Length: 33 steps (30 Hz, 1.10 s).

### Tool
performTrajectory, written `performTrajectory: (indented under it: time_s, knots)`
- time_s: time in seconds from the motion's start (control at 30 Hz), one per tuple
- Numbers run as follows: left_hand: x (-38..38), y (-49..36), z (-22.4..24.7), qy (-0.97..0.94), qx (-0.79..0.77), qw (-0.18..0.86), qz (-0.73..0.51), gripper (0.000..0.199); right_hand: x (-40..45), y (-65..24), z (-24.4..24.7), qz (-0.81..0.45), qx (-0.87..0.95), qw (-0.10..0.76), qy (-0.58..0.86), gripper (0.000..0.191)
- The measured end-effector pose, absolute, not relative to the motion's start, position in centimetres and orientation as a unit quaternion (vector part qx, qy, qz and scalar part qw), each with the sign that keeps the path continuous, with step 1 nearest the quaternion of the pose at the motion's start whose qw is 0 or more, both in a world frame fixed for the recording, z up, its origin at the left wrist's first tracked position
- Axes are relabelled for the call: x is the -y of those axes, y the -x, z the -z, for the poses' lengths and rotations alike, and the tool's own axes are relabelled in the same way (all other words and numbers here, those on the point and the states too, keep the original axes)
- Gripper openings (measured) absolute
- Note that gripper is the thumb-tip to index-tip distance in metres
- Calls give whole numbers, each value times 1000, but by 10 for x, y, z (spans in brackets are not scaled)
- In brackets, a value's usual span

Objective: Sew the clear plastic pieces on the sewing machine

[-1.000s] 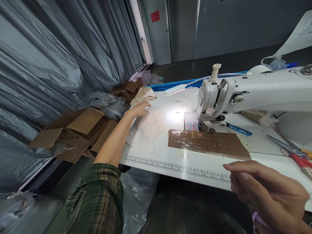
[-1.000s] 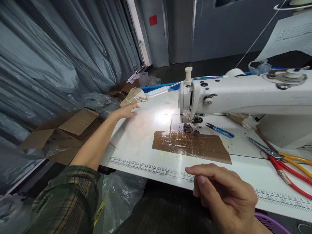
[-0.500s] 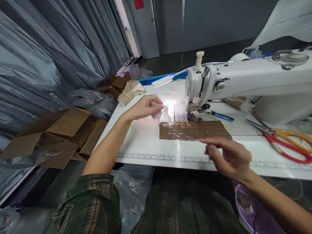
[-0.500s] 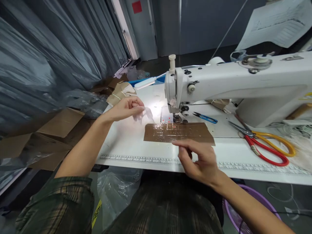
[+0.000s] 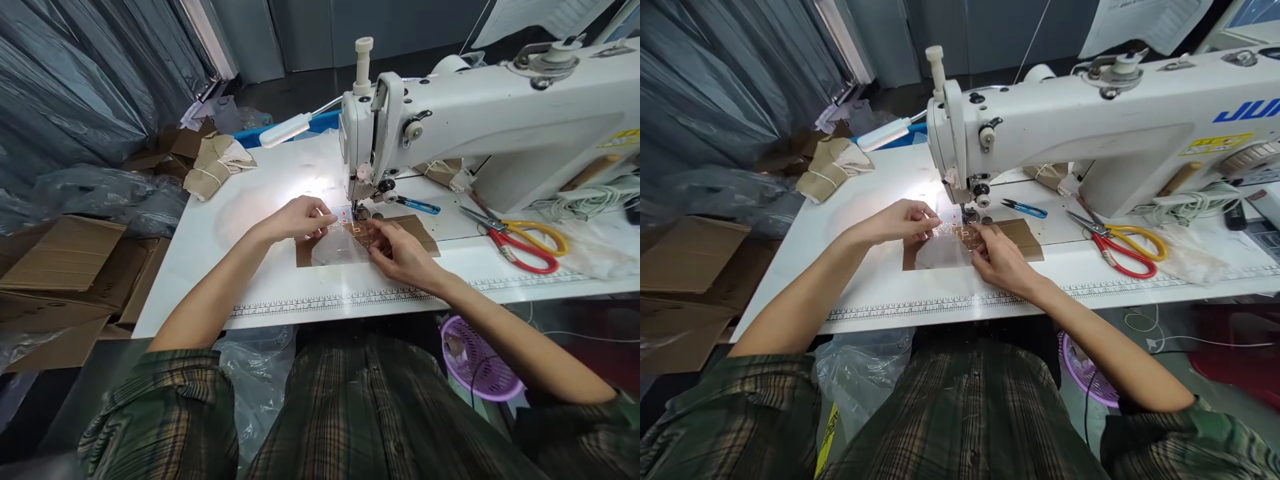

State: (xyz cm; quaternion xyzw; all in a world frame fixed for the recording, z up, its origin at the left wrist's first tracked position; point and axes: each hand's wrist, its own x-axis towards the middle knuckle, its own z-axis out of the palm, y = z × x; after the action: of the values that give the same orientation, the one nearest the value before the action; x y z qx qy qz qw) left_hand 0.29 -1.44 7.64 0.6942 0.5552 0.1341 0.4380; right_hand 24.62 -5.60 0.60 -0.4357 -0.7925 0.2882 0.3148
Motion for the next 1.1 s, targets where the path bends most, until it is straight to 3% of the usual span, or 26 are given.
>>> performTrajectory:
  time_s: [0.17, 0.33, 0.47, 0.53, 0.67, 0.83, 0.97, 1.1]
  knots:
    - [24, 11, -61, -729, -573, 357, -107, 30, 53, -262, -8, -240, 799, 323, 447, 38]
    - [45, 16, -50, -783, -571, 245, -40, 26, 51, -257, -11, -249, 807, 339, 415, 30]
    - [60, 11, -47, -826, -523, 198, -70, 17, 53, -246, -14, -272, 826, 323, 372, 27]
    - [65, 8, -48, -811, -527, 226, -115, 18, 56, -239, -15, -279, 835, 308, 362, 30]
    - [69, -2, -50, -747, -508, 354, -243, 17, 62, -221, -13, -272, 831, 279, 398, 56]
    - [67, -2, -49, -694, -501, 418, -305, 31, 59, -214, -11, -439, 736, 318, 405, 27]
    - [70, 10, -54, -667, -514, 436, -318, 35, 49, -229, -14, -577, 603, 338, 434, 37]
    - [73, 19, -56, -703, -538, 389, -254, 39, 35, -248, -11, -542, 561, 342, 523, 35]
